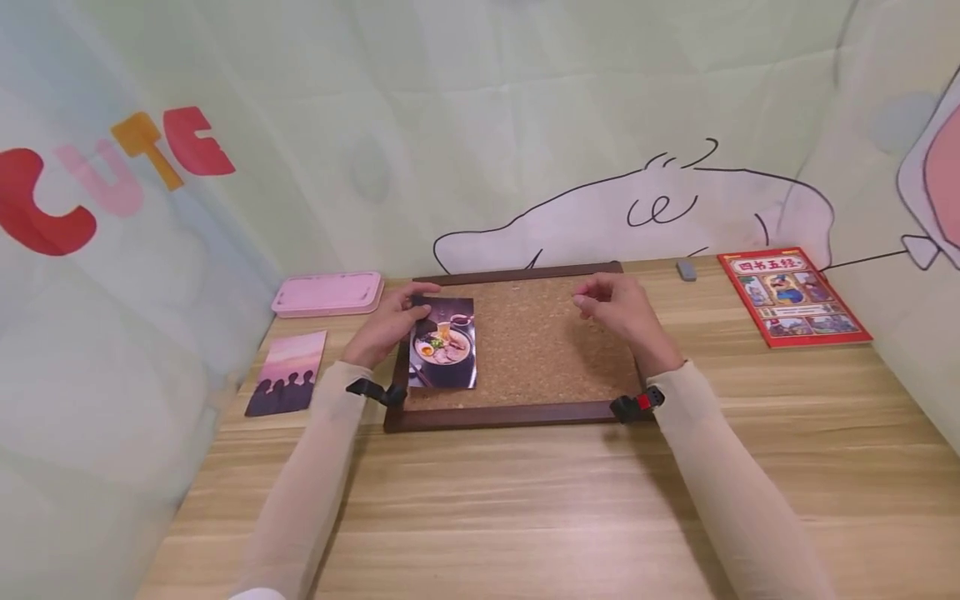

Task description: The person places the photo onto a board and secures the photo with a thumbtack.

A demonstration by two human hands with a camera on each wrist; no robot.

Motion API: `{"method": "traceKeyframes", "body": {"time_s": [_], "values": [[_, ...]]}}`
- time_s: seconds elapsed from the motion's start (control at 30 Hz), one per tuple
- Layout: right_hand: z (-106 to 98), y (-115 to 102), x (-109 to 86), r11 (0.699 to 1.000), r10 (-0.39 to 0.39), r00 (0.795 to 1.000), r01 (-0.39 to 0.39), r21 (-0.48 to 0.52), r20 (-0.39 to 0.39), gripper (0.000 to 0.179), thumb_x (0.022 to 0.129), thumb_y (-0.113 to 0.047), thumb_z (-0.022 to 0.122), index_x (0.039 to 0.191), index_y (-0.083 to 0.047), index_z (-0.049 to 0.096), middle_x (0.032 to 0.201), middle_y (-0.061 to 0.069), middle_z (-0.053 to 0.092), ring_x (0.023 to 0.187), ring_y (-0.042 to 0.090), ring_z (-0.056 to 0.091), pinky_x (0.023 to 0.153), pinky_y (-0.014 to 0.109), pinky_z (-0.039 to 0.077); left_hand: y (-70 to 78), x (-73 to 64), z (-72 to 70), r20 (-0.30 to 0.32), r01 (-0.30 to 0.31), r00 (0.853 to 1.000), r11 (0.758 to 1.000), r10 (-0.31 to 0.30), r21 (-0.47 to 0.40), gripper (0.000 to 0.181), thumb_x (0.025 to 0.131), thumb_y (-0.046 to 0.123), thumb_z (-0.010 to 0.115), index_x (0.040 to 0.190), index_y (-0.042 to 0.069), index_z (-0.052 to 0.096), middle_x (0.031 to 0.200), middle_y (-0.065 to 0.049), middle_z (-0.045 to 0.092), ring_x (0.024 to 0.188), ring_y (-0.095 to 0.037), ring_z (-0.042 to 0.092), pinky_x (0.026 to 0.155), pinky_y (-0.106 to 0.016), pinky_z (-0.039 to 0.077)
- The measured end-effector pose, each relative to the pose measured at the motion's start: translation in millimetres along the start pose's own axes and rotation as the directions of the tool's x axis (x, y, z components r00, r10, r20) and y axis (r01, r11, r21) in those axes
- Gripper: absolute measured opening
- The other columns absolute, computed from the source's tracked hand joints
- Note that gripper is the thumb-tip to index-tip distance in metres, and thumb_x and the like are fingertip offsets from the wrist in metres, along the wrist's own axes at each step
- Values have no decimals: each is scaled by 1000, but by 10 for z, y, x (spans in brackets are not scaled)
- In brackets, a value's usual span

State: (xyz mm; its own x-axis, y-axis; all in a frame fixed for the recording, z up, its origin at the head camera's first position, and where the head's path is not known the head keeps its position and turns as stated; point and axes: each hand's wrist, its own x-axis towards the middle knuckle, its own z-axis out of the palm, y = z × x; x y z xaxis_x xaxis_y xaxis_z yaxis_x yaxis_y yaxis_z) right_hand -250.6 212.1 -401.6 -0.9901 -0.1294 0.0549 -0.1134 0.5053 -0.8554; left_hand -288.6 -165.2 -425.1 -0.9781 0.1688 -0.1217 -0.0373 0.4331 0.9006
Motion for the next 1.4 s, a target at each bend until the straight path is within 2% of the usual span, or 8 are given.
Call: {"method": "traceKeyframes", "body": {"time_s": [0.2,0.33,0.53,0.6,0.67,0.77,1.07,1.4], "values": [[156,-176,110,1000,13,999,-14,26,51,21,105,-16,69,116,1,72,100,14,73,87,25,68,74,30,56,-61,78,13,-11,-44,999,999,44,28,42,105,8,60,148,10,61,87,-1,45,79,-15,48,70,-25,39],[262,-261,165,999,6,997,-8,33,74,21,106,-16,69,118,1,73,100,15,73,88,27,67,73,27,55,-113,119,31,-6,-58,998,998,58,26,42,104,8,64,146,8,61,74,6,40,62,-9,44,59,-22,36],[411,-299,227,999,-7,995,3,36,97,18,105,-15,69,116,-1,74,93,8,71,87,25,65,75,32,55,-151,162,85,-40,-120,991,978,129,172,39,102,11,68,141,7,64,73,5,32,69,-15,41,68,-28,36],[456,-298,248,999,-4,995,1,34,102,17,105,-15,70,115,-2,74,94,8,71,88,25,64,76,34,55,-160,179,112,-47,-134,988,963,149,232,39,102,12,69,140,6,65,78,-4,53,82,-21,56,81,-32,47],[495,-307,262,999,-2,994,-2,33,108,17,105,-15,70,115,-2,74,96,8,70,89,25,63,79,38,55,-153,190,139,-54,-130,987,955,150,268,39,101,14,71,139,6,65,102,-17,71,105,-30,67,100,-41,53],[544,-331,278,1000,9,993,-12,19,119,19,105,-18,70,117,-3,74,99,9,70,93,27,64,81,40,53,-145,211,175,-71,-124,986,941,154,316,38,101,16,73,136,5,67,142,-24,68,133,-38,64,116,-52,49],[678,-415,354,998,24,987,-34,57,162,22,107,-17,66,121,-1,71,113,21,69,103,38,65,89,46,52,-135,239,253,-127,-117,975,910,181,397,32,98,15,76,128,4,71,93,-8,60,92,-26,56,85,-37,44],[850,-459,478,991,64,977,-86,100,205,21,107,-15,67,122,-2,72,105,11,68,98,30,63,93,50,54,-85,267,278,-130,-77,980,886,152,457,32,99,16,76,128,6,71,87,-4,53,81,-21,49,74,-32,37]]}}
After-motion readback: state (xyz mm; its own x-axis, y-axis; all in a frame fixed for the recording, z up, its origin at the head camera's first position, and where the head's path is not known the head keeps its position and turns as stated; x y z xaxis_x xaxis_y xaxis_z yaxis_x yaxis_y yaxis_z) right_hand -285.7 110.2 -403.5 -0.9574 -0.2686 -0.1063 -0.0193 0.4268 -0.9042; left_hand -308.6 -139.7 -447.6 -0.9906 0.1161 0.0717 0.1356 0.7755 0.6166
